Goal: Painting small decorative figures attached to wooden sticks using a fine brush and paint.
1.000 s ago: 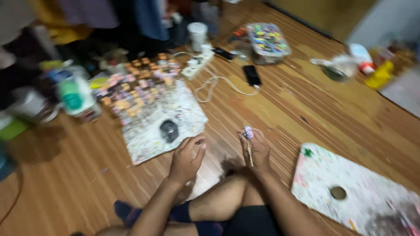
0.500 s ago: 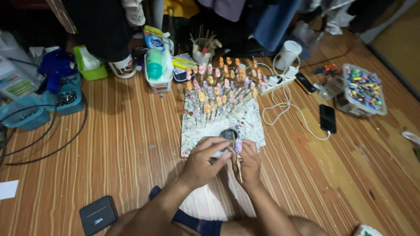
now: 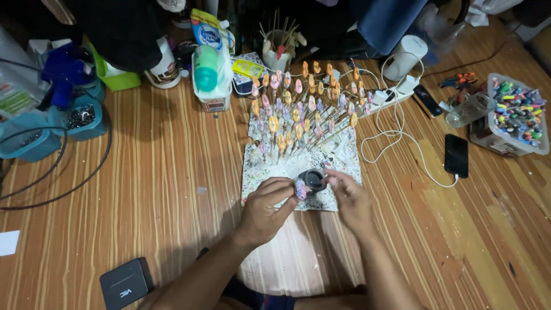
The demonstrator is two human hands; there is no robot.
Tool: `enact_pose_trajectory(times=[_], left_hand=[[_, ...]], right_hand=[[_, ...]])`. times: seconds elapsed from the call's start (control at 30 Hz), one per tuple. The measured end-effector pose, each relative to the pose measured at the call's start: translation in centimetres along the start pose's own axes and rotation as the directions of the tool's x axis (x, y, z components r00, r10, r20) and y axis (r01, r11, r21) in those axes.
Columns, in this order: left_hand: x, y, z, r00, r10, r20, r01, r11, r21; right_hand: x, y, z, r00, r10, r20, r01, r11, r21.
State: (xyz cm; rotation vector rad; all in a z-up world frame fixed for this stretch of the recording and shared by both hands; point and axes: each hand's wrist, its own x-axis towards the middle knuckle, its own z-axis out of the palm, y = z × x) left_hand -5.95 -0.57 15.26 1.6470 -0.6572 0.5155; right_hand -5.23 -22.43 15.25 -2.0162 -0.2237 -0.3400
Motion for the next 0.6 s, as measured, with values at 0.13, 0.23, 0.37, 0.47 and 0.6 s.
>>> enact_pose_trajectory(times=[0.13, 0.23, 0.37, 0.47, 0.6], left_hand=[[0.1, 0.4, -0.3, 1.000, -0.006, -0.013, 0.006, 1.000, 0.004], [0.3, 0.7, -0.6, 1.000, -0.026, -0.004, 0.026, 1.000, -0.004], [0.4, 1.0, -0.8, 0.997, -0.069, -0.024, 0.070, 0.997, 0.030], [0.6, 1.1, -0.6, 0.996, -0.081, -0.045, 0.082, 0.996, 0.017], [1.0, 1.8, -0.5, 0.989, -0.143, -0.050, 0.143, 0.990, -0.002]], right_hand=[[0.7, 1.5, -1.5, 0.968, 0.250, -0.008, -0.246, 0.958, 0.147], [-0.1, 2.3, -1.7, 0.944, 0.328, 0.011, -0.323, 0.922, 0.213], [-0.5, 4.6, -1.2, 0.953, 0.301, 0.029, -0.302, 0.939, 0.168], [-0.3, 5.4, -0.9, 0.952, 0.306, 0.004, -0.305, 0.947, 0.097], [-0.1, 6.3, -0.3, 0.951, 0.307, -0.034, -0.307, 0.952, 0.014]])
